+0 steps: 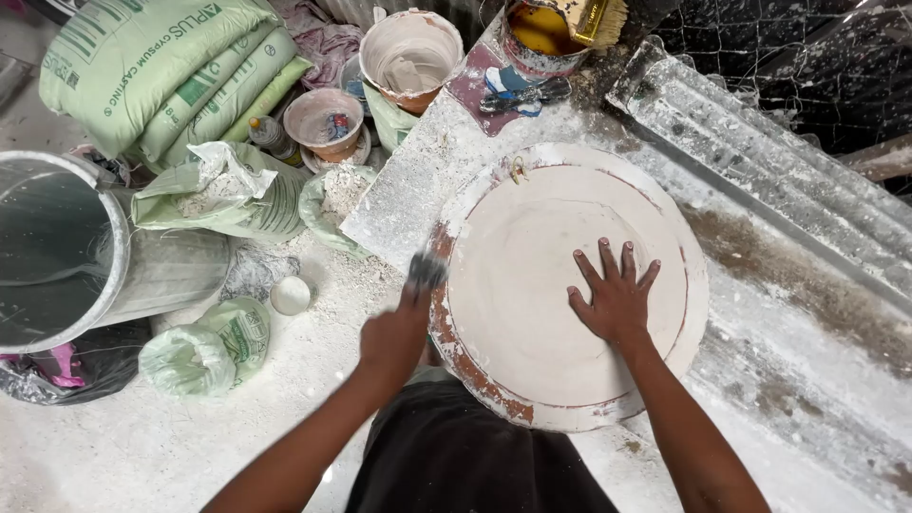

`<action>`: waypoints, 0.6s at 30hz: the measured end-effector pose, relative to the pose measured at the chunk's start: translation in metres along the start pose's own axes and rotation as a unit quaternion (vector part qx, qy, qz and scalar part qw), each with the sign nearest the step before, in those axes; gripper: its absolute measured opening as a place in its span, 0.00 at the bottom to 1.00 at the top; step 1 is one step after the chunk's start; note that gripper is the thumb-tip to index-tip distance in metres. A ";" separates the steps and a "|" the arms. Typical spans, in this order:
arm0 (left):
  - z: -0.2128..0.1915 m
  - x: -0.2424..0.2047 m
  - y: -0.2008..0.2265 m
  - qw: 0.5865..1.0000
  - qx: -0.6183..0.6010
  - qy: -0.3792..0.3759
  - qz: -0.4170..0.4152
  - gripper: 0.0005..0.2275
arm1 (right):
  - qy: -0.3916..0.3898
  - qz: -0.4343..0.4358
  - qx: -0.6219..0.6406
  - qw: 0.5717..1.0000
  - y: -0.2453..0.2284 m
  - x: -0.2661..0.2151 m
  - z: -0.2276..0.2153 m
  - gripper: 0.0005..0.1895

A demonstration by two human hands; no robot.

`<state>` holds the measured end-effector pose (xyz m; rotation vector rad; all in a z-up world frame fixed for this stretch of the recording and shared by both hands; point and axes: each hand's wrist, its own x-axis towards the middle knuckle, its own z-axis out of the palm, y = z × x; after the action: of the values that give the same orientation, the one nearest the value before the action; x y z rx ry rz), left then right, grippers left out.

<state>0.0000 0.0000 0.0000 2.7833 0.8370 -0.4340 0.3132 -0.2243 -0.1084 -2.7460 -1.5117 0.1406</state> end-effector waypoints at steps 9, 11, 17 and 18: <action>0.035 0.079 -0.003 0.994 -0.001 0.106 0.024 0.22 | -0.005 -0.035 -0.009 0.999 -0.002 0.008 -0.016 0.36; 0.019 0.055 0.002 0.998 0.009 0.065 0.024 0.25 | -0.005 -0.037 -0.016 0.999 0.007 0.008 -0.006 0.36; 0.029 0.012 -0.002 1.000 0.012 0.018 0.014 0.28 | -0.014 -0.059 -0.031 0.998 0.013 0.016 -0.004 0.37; 0.030 0.015 -0.003 0.999 0.012 0.024 0.021 0.27 | -0.007 -0.071 -0.027 0.997 0.013 0.015 -0.002 0.36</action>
<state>0.0037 0.0017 -0.0339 2.8381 0.7858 -0.3742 0.3322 -0.2186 -0.1080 -2.6701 -1.7315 0.1202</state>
